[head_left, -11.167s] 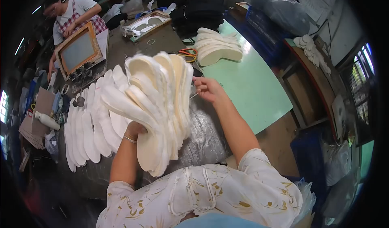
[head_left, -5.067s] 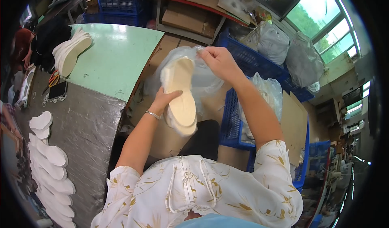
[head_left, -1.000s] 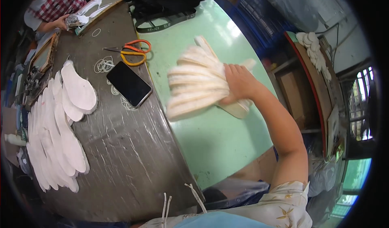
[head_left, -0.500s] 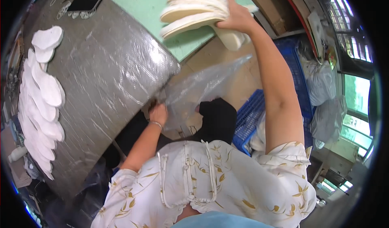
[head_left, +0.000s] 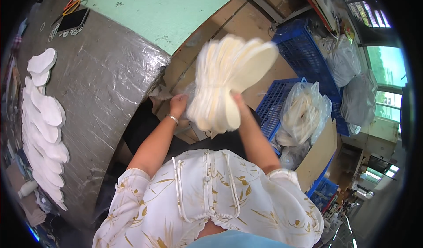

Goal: Inspecting, stacking, and bagging shoe insole components in a manufacturing facility.

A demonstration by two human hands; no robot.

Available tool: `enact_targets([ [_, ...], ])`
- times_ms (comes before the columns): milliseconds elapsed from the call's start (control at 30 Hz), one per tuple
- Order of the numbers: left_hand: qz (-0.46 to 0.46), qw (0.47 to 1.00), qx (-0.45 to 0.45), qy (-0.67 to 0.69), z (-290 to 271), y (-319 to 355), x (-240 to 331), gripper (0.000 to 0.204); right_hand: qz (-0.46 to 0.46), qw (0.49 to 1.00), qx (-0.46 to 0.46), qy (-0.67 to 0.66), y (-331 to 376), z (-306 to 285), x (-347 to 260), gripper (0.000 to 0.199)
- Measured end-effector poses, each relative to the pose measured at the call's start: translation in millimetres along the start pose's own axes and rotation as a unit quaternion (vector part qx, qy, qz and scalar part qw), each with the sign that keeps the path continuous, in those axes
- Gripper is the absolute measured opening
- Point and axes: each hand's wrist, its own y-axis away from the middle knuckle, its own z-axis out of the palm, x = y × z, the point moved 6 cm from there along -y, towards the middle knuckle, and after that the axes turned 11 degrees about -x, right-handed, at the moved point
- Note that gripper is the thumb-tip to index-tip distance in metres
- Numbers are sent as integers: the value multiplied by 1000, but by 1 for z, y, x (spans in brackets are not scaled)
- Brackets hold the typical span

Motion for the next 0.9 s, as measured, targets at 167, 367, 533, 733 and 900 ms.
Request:
enact_targets([
  [167, -78, 964, 8, 255, 17, -10, 39, 21, 56, 987, 80, -131, 28, -69, 109, 61],
  [367, -116, 959, -4, 257, 28, -20, 80, 22, 21, 973, 41, -228, 20, -75, 84, 53],
  [533, -84, 974, -206, 30, 74, 41, 129, 33, 7, 947, 66, -315, -36, -129, 77, 48],
  [733, -84, 945, -248, 199, 69, 74, 163, 44, -72, 946, 151, -276, -72, -207, 64, 48],
  [900, -15, 948, -262, 177, 92, 29, 218, 56, 15, 954, 160, -255, -48, -242, 101, 67],
])
